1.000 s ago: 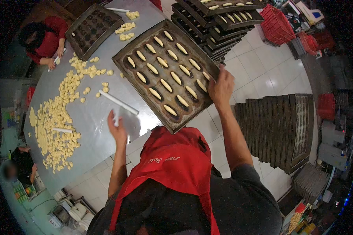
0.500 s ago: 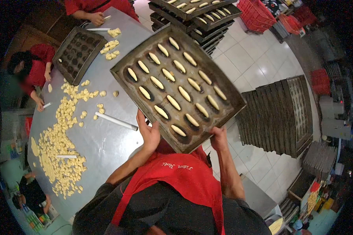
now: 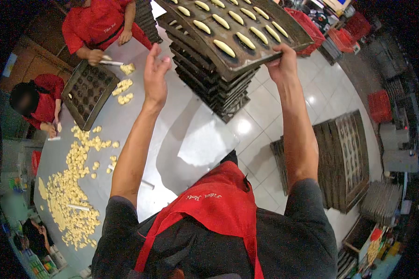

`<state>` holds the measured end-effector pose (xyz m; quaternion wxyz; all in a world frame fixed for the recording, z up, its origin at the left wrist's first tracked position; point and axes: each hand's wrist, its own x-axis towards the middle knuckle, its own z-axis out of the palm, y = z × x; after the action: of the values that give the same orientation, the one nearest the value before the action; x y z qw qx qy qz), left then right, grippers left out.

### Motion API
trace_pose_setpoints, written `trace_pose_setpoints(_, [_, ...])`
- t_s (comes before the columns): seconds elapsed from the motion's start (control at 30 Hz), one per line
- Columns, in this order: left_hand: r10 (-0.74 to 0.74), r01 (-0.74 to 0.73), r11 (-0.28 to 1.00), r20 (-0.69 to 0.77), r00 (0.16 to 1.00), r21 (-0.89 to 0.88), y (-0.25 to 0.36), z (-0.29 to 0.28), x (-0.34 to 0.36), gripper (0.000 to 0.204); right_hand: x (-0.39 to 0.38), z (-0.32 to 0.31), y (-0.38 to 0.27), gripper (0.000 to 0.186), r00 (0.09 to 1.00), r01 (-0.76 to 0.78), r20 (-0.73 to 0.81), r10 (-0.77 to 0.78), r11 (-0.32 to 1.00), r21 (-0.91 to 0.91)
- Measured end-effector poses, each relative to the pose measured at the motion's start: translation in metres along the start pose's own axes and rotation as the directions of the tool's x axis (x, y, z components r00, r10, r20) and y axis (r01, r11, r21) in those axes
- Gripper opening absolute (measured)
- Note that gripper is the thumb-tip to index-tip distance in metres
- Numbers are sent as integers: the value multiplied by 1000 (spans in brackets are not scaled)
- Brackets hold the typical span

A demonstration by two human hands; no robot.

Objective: Manually shaping small pieces of dough and placing them on baking trays in a bakery.

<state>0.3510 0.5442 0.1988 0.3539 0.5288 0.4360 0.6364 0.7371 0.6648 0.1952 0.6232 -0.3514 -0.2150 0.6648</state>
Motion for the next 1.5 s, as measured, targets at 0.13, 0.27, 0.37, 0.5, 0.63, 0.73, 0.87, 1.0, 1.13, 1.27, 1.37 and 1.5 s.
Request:
trace_pose_setpoints(0.13, [-328,332,943,-75,942,40,-61,31,47,81,95,35,12,17,975,70,-212,-65,997,17])
trace_pose_setpoints(0.27, [-514,520,854,-185,837,-19,-117,60,100,102,158,-19,10,19,981,-175,56,187,969,-173])
trace_pose_setpoints(0.37, [-550,531,835,-221,805,-144,-145,94,132,101,188,-69,22,16,995,-101,-13,101,995,-25])
trace_pose_setpoints(0.5, [-527,470,838,-191,828,-276,-201,67,154,90,193,-43,29,5,970,-211,99,222,971,-112])
trace_pose_setpoints(0.63, [-540,476,822,-159,827,-313,-188,98,169,90,213,-68,26,7,992,-127,10,129,988,-91])
trace_pose_setpoints(0.73, [-501,442,854,-200,842,-275,-204,80,167,86,209,-58,31,10,993,-106,34,116,971,-214])
trace_pose_setpoints(0.87, [-540,477,833,-219,813,-281,-225,71,165,80,151,-36,8,53,989,-81,100,105,972,-221])
trace_pose_setpoints(1.0, [-253,352,919,-415,874,179,-199,103,147,83,47,-76,21,69,994,-12,-99,-40,882,-472])
trace_pose_setpoints(1.13, [445,-508,593,271,853,625,-124,133,161,87,-104,-164,38,52,957,-281,-105,272,762,-583])
trace_pose_setpoints(1.27, [222,-749,380,732,644,543,-111,117,192,33,-240,-241,26,47,993,-116,-93,72,440,-891])
trace_pose_setpoints(1.37, [252,-754,335,717,649,565,-107,131,177,37,-316,-280,-34,47,936,-263,-342,-89,472,-842])
trace_pose_setpoints(1.5, [542,-454,362,212,813,814,-111,205,66,56,-397,-379,-132,42,626,-334,-405,-666,241,-911])
